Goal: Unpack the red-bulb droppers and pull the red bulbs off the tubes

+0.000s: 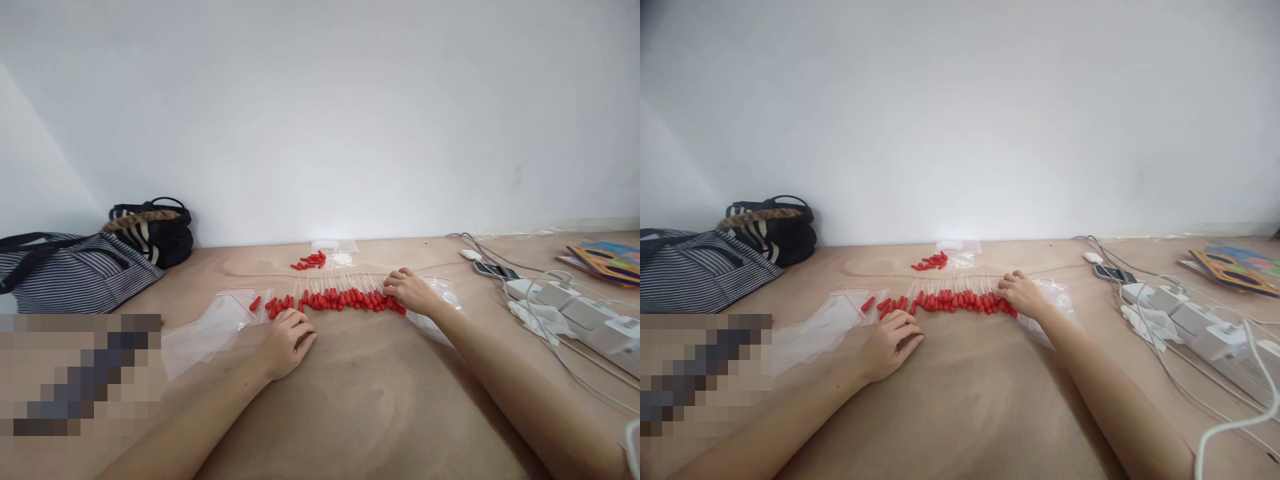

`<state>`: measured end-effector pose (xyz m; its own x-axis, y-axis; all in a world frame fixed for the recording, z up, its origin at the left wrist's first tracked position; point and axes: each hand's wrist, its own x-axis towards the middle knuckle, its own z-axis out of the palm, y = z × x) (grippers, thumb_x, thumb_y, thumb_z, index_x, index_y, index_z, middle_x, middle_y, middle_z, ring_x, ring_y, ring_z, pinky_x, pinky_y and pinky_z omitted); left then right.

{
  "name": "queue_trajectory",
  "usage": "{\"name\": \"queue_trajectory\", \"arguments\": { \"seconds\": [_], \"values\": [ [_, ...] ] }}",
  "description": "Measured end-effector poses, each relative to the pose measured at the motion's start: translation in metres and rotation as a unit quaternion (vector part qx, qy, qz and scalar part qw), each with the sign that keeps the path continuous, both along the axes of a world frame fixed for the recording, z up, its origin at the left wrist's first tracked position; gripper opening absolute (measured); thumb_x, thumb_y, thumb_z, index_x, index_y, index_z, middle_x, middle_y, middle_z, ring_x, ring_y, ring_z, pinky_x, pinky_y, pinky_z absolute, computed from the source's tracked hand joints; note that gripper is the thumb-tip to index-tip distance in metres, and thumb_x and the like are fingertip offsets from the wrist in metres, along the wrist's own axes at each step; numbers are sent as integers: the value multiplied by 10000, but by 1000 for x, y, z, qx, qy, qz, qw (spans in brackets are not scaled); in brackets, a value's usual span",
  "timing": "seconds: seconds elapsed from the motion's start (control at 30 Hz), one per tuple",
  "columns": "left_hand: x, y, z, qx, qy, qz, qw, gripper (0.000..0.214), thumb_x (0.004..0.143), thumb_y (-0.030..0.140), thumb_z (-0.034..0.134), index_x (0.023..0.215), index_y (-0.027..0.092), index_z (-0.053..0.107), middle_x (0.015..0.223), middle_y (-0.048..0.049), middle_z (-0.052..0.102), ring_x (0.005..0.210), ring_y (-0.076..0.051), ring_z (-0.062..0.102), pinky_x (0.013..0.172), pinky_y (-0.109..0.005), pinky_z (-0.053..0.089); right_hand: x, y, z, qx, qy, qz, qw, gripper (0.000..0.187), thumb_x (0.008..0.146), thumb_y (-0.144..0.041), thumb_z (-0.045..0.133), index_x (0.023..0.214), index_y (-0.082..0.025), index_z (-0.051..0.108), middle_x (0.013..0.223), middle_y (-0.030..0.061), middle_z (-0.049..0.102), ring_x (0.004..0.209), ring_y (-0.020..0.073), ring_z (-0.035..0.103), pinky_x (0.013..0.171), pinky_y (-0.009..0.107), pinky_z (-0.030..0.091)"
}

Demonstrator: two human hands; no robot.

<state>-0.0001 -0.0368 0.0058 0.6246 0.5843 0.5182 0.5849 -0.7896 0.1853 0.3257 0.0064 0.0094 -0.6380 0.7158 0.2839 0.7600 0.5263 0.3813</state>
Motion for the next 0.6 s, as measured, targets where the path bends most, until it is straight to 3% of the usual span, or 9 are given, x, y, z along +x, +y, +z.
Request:
{"name": "queue_trajectory", "arguments": {
  "seconds": [0.2,0.33,0.43,0.6],
  "values": [
    [0,-1,1,9,13,4,1000,148,819,207,479,760,179,612,790,-50,591,794,-184,518,742,-357,440,1,-2,2,82,41,37,995,188,821,-99,444,744,-184,594,833,28,645,824,145,495,816,294,285],
    [0,0,-1,18,13,1,1000,151,814,195,483,870,182,623,853,-61,620,838,-191,542,775,-372,455,-25,-26,5,178,142,63,972,232,865,-131,370,874,-189,594,873,33,644,849,138,491,900,318,257],
    [-1,1,-3,44,7,-14,999,237,824,197,475,1033,191,586,987,-71,629,971,-213,536,845,-406,443,-63,-48,1,154,168,102,968,284,879,-130,338,1004,-209,580,806,22,642,810,135,488,900,343,240],
    [3,0,-5,76,13,-22,997,282,836,267,496,1090,162,555,1031,-89,629,1000,-231,534,851,-414,441,-109,-63,-10,83,199,117,969,191,833,-198,445,908,-216,620,662,1,591,734,142,459,859,395,199]
  ]
}}
